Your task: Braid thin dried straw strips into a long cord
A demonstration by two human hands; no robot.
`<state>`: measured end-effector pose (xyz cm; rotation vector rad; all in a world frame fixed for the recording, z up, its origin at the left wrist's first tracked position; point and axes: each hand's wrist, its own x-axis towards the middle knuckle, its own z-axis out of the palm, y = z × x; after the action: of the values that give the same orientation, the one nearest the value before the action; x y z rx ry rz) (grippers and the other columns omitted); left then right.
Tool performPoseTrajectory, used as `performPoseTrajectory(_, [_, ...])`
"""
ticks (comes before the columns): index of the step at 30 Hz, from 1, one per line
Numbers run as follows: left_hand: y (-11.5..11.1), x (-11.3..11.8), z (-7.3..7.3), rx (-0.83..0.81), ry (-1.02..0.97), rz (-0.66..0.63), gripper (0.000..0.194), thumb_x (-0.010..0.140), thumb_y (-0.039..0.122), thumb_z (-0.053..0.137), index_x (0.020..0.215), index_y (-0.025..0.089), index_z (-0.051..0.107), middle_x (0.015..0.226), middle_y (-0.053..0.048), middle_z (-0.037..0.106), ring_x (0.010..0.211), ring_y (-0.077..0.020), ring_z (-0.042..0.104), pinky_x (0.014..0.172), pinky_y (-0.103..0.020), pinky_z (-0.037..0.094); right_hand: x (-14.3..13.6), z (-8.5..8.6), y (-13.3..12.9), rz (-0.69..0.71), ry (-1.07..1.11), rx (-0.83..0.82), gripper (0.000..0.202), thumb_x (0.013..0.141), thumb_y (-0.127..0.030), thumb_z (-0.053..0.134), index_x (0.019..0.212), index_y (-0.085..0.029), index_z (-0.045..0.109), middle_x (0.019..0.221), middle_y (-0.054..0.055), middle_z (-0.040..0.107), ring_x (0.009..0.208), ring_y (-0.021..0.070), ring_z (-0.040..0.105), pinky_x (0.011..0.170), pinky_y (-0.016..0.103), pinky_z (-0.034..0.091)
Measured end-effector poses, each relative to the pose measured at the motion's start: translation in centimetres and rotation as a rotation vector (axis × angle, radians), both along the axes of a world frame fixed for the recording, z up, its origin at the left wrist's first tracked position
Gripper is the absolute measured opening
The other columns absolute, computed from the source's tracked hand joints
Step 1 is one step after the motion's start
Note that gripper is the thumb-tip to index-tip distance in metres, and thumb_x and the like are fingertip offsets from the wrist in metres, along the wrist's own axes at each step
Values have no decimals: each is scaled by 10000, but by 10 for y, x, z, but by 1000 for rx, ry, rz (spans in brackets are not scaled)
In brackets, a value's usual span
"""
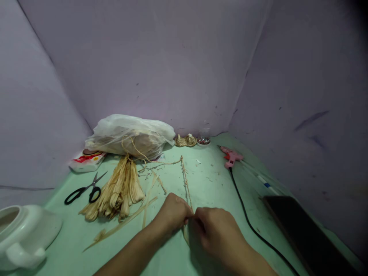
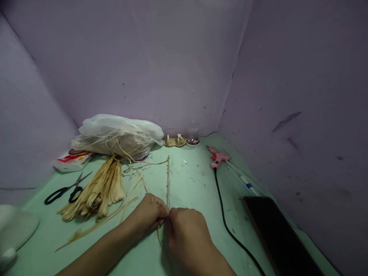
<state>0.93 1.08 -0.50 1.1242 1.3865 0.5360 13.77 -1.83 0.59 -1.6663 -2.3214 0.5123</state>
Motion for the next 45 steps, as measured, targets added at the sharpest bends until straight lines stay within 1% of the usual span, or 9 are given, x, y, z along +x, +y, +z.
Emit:
performPoseTrajectory(5, [1,-1,0,-47,-29,46,100,470,97,436,397,147,483,310,38,366,295,-63,277,337,-199,144,-15,-4,-9,52,-125,-45,232,743,-173,414,777,-171,644,735,112,673,572,193,580,482,286,223])
performPoseTrajectory(8, [2,-2,-3,-31,-73,40,102,449,63,429,416,127,501,311,45,369,320,-50,275,356,-189,170,-10,3,-9,99,-78,-89,192,720,-187,456,722,-174,648,690,98,668,550,179,564,475,275,236])
performPoseTrajectory(12, [2,-3,-2,-17,-74,27,95,449,61,432,423,123,499,315,41,381,339,-51,287,373,-194,185,16,11,8,37,225,-285,222,689,-349,535,579,-179,625,497,27,580,454,118,467,436,237,256])
performPoseTrajectory(16, [2,-3,2,-15,-45,-10,89,462,75,438,427,121,506,320,39,377,345,-49,284,381,-198,177,29,-3,29,-259,614,-235,195,708,-339,503,685,-163,583,577,12,555,512,111,474,476,220,334])
performPoseTrajectory(20, [2,-3,1,5,-80,-13,61,483,108,461,431,134,477,322,50,355,348,-44,261,389,-201,163,12,-20,28,-218,915,-582,123,637,-246,538,716,-156,508,515,-29,494,439,80,436,454,213,338])
performPoseTrajectory(26, [4,-4,-5,44,-94,-48,46,483,126,476,437,132,477,333,54,342,367,-43,245,403,-212,148,-1,-12,20,-214,1104,-813,228,574,-249,598,742,-160,472,578,-33,495,429,73,451,442,226,372])
performPoseTrajectory(36, [4,-6,-5,55,-85,-103,90,488,118,449,477,115,538,344,47,369,387,-51,259,409,-211,152,7,-27,23,-26,710,-381,154,677,-122,454,752,-135,587,637,12,577,605,111,494,579,211,364])
performPoseTrajectory(40, [4,-5,-5,79,-42,-89,54,488,124,452,450,129,489,354,53,356,388,-49,256,411,-214,154,5,-23,23,-81,700,-390,194,650,-107,428,725,-136,604,564,-14,520,546,98,433,510,193,313])
performPoseTrajectory(45, [3,-6,-7,118,30,-98,77,522,146,468,450,126,488,365,52,354,386,-44,240,413,-215,150,2,-23,26,-160,790,-496,189,691,-250,482,581,-125,572,441,-41,437,427,65,309,441,195,245])
